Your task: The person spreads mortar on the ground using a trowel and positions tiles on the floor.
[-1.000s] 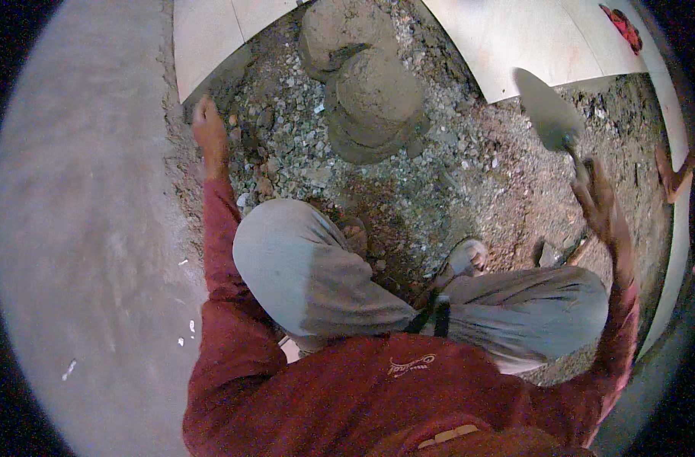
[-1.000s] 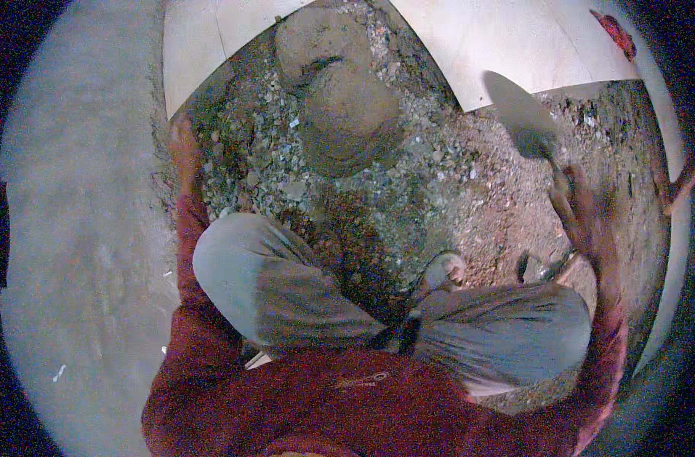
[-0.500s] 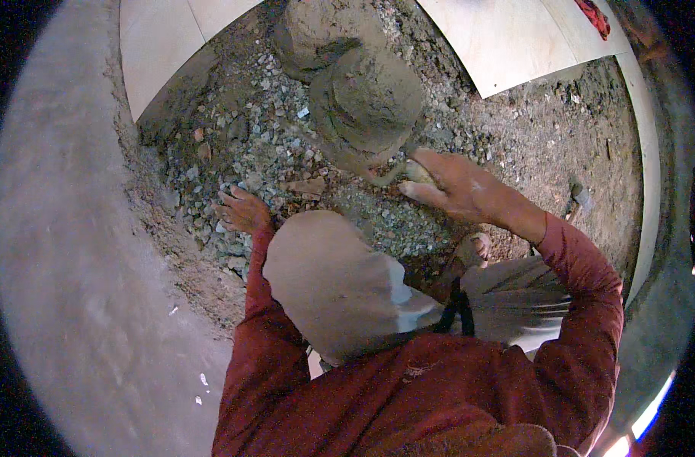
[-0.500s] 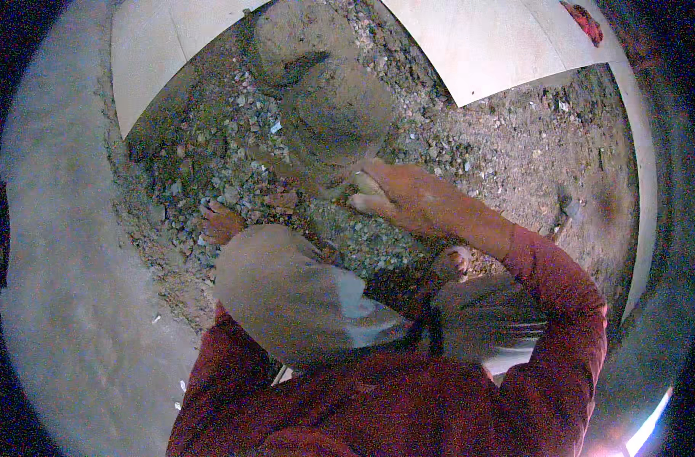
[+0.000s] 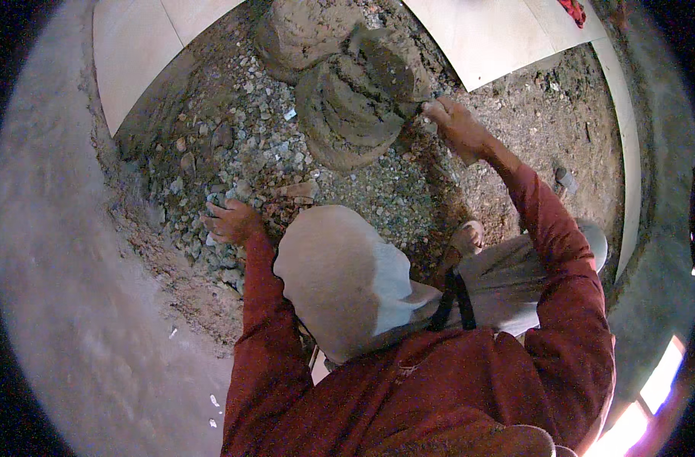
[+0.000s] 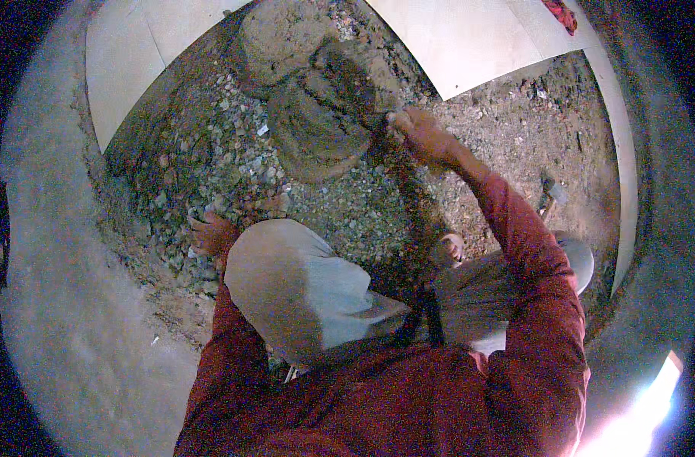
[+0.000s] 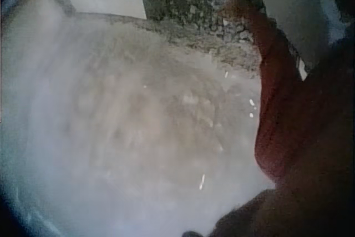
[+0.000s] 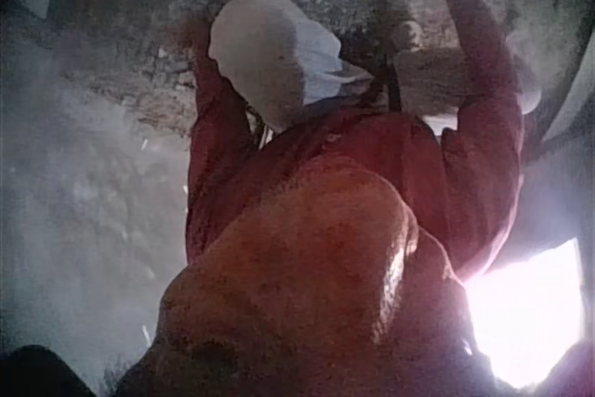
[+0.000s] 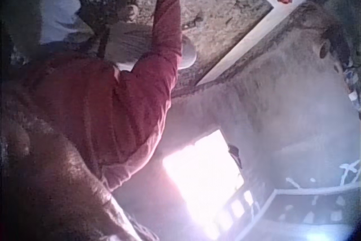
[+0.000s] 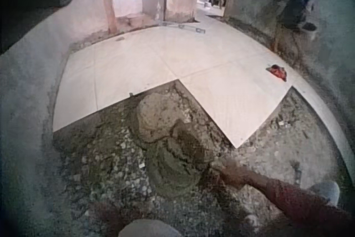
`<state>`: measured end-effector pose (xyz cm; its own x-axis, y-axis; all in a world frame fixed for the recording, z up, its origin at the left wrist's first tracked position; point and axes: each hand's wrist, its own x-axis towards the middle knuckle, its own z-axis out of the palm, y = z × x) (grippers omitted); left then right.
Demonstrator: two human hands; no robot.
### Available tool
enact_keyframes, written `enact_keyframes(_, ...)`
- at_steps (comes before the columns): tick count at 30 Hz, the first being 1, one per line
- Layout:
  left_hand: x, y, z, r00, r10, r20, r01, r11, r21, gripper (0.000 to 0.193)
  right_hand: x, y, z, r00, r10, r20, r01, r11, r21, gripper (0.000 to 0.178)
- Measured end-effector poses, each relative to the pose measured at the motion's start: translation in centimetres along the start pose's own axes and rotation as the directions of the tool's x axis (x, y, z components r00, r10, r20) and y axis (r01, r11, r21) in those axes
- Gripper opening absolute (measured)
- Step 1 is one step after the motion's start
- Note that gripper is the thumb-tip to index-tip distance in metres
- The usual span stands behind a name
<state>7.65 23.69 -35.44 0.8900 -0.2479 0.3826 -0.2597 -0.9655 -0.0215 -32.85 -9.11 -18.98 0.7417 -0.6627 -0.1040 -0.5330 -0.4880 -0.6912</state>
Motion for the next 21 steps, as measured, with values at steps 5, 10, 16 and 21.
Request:
enact_keyframes(5,0.2,0.5,-1.0,0.993,-0.081,0.080,0.082,0.997,-0.005,0.050,0.1,0.0,-3.1,0.832,0.523,0.185,-0.555,0.779,0.294,0.044)
enact_keyframes(10,0.4,1.2,-2.5,1.000,-0.018,-0.009,0.018,1.000,0.003,0.050,-3.2,-3.1,-5.3,0.844,0.535,0.035,-0.532,0.844,-0.077,0.053)
enact_keyframes(16,0.5,1.5,-3.0,1.000,-0.028,-0.005,0.027,0.999,-0.045,0.052,-4.1,-1.4,-4.5,0.934,0.351,-0.065,-0.357,0.922,-0.153,0.057)
enact_keyframes(21,-0.1,1.3,-2.7,0.997,-0.063,0.043,0.063,0.998,0.004,0.054,-4.8,0.5,-6.0,0.763,0.645,0.043,-0.635,0.760,-0.139,0.054)
